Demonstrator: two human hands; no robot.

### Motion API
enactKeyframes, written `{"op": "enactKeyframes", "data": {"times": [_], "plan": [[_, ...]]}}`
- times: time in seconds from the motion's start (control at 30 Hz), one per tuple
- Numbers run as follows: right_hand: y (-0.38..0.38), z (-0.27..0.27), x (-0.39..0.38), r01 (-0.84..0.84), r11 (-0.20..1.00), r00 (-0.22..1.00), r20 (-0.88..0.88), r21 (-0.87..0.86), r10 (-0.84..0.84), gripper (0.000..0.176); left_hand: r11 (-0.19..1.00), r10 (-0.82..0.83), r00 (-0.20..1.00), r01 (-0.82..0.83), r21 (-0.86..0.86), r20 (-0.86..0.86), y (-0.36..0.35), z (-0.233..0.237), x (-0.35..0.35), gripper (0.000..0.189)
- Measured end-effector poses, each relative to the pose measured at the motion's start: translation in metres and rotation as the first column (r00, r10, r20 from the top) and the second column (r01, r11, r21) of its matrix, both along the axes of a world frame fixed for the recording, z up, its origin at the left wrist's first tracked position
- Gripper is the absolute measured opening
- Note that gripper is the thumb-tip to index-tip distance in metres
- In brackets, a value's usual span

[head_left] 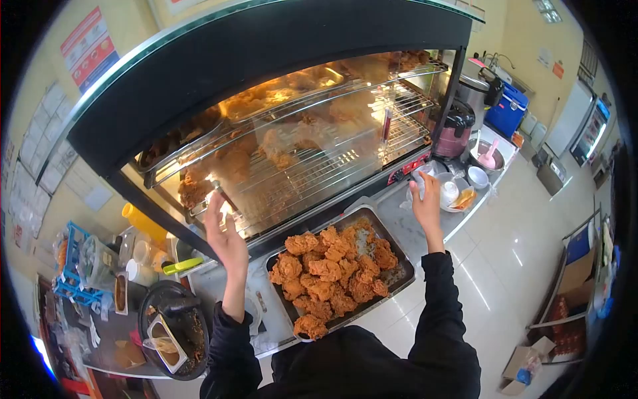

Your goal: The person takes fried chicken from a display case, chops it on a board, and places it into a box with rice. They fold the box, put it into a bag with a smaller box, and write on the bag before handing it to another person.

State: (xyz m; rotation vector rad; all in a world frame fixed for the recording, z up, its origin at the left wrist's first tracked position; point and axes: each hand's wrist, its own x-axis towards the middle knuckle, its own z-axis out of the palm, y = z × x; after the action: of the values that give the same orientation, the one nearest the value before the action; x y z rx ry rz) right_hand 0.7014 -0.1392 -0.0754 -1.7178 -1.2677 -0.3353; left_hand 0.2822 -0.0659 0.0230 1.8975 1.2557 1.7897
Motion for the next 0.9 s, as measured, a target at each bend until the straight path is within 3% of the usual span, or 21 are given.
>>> {"op": "enactKeyframes", "data": {"times": [0.17, 0.2, 0.3, 0.43, 0.6, 0.73, 0.83, 0.9], "plan": [[0.000, 0.042, -0.038, -0.115, 0.992, 0.991, -0.058, 0.049, 0.117, 0.030, 0.999, -0.048, 0.998, 0.048, 0.002, 0.031, 0.001, 0.004, 0.014, 0.046], [0.000, 0.045, -0.040, -0.136, 0.989, 0.988, -0.069, 0.054, 0.139, 0.028, 0.998, 0.048, 0.998, -0.045, 0.051, -0.050, 0.003, 0.006, 0.018, 0.040], [0.021, 0.035, -0.039, -0.194, 0.970, 0.975, -0.082, 0.145, 0.208, 0.022, 0.997, 0.037, 0.999, -0.040, -0.065, -0.037, 0.010, 0.014, 0.032, 0.034], [0.029, 0.046, -0.066, -0.238, 0.961, 0.954, -0.154, 0.144, 0.259, 0.020, 0.999, 0.024, 0.998, -0.023, -0.031, 0.053, 0.038, 0.008, 0.066, 0.024], [0.006, 0.052, -0.092, -0.315, 0.940, 0.933, -0.137, 0.130, 0.332, 0.019, 0.994, 0.061, 0.998, -0.063, 0.088, 0.027, 0.044, 0.013, 0.123, 0.015], [-0.025, 0.048, -0.103, -0.329, 0.942, 0.911, -0.239, 0.071, 0.336, 0.019, 0.995, -0.093, 0.996, 0.093, 0.040, -0.014, 0.048, 0.009, 0.157, 0.023], [-0.048, 0.044, -0.107, -0.335, 0.942, 0.908, -0.270, -0.003, 0.322, 0.020, 0.976, -0.189, 0.982, 0.190, 0.104, -0.015, 0.050, 0.012, 0.182, 0.029], [-0.060, 0.047, -0.117, -0.356, 0.934, 0.885, -0.330, -0.029, 0.327, 0.021, 0.952, -0.307, 0.950, 0.305, -0.041, -0.052, 0.047, 0.012, 0.191, 0.032]]}}
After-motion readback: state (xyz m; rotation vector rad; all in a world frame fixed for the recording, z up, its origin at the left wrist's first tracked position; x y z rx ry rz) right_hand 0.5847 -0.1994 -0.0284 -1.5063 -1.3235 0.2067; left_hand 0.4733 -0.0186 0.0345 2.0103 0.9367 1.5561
